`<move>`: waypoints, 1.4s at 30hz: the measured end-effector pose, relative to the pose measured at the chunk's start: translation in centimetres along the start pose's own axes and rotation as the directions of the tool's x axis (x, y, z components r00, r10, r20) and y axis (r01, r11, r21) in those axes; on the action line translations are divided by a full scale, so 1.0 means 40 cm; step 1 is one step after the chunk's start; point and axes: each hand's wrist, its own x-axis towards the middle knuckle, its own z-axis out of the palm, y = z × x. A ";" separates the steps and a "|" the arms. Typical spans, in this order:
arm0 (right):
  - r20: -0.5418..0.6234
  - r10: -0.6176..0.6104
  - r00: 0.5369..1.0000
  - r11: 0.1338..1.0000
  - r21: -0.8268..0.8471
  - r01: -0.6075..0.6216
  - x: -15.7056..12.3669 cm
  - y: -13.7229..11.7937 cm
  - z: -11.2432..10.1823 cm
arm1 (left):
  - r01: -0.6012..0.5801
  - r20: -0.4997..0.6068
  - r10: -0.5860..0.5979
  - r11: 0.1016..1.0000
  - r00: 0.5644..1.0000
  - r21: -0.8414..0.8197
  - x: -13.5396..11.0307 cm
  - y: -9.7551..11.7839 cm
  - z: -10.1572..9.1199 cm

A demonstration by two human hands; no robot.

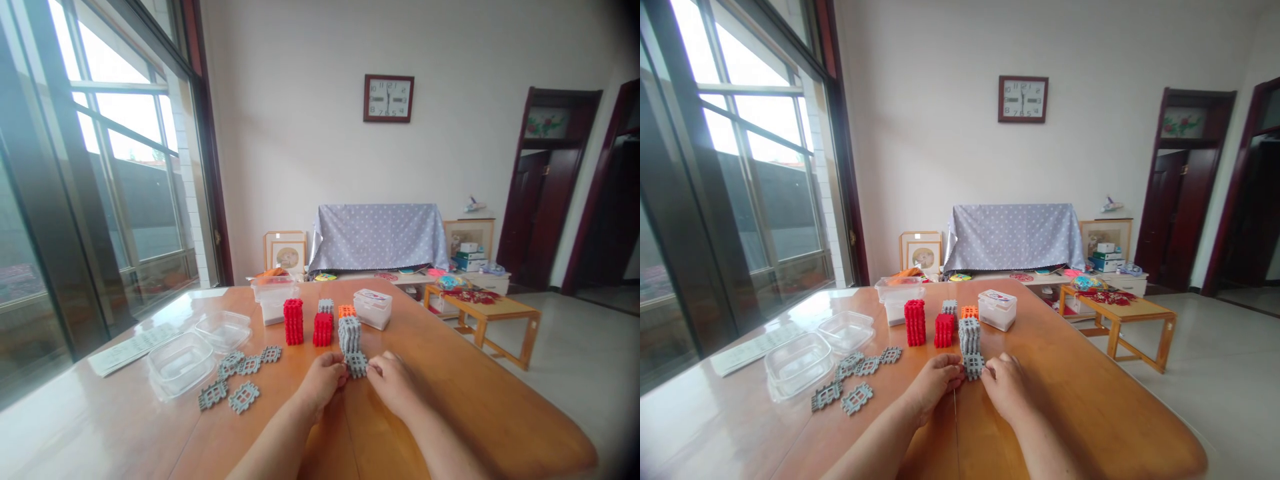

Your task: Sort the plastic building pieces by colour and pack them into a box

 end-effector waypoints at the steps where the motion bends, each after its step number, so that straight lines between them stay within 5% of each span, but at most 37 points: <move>1: -0.007 0.001 1.000 1.000 -0.002 -0.001 0.001 0.001 -0.001 | -0.010 0.004 0.010 1.000 1.000 -0.001 -0.002 -0.001 0.000; 7: -0.081 -0.035 0.996 0.999 -0.022 0.033 -0.004 0.012 -0.001 | -0.065 -0.015 0.066 0.997 0.998 0.037 -0.014 0.019 -0.012; 11: -0.087 -0.080 0.993 0.997 -0.022 0.078 -0.012 0.020 0.004 | -0.123 -0.123 0.160 0.956 0.979 0.268 -0.028 0.052 -0.069; 15: -0.083 -0.109 0.991 0.994 -0.020 0.108 -0.016 0.022 0.007 | -0.177 -0.218 0.418 0.723 0.882 0.668 -0.066 0.083 -0.183; 18: -0.085 -0.149 0.985 0.989 -0.030 0.147 -0.017 0.020 0.013 | 0.002 -0.272 0.542 0.447 0.795 0.895 -0.108 0.102 -0.280; 21: -0.083 -0.186 0.979 0.982 -0.045 0.183 -0.016 0.016 0.028 | 0.187 -0.324 0.532 0.296 0.782 0.937 -0.139 0.110 -0.359; 25: -0.098 -0.207 0.973 0.977 -0.065 0.201 -0.015 0.002 0.047 | 0.292 -0.371 0.468 0.234 0.802 0.927 -0.146 0.093 -0.417; 32: -0.108 -0.226 0.968 0.973 -0.065 0.220 -0.016 -0.012 0.038 | 0.269 -0.341 0.445 0.218 0.828 0.938 -0.141 0.054 -0.402; 42: -0.063 -0.295 0.953 0.952 -0.107 0.287 -0.017 0.017 0.052 | 0.068 -0.137 0.352 0.203 0.926 0.977 -0.166 0.031 -0.264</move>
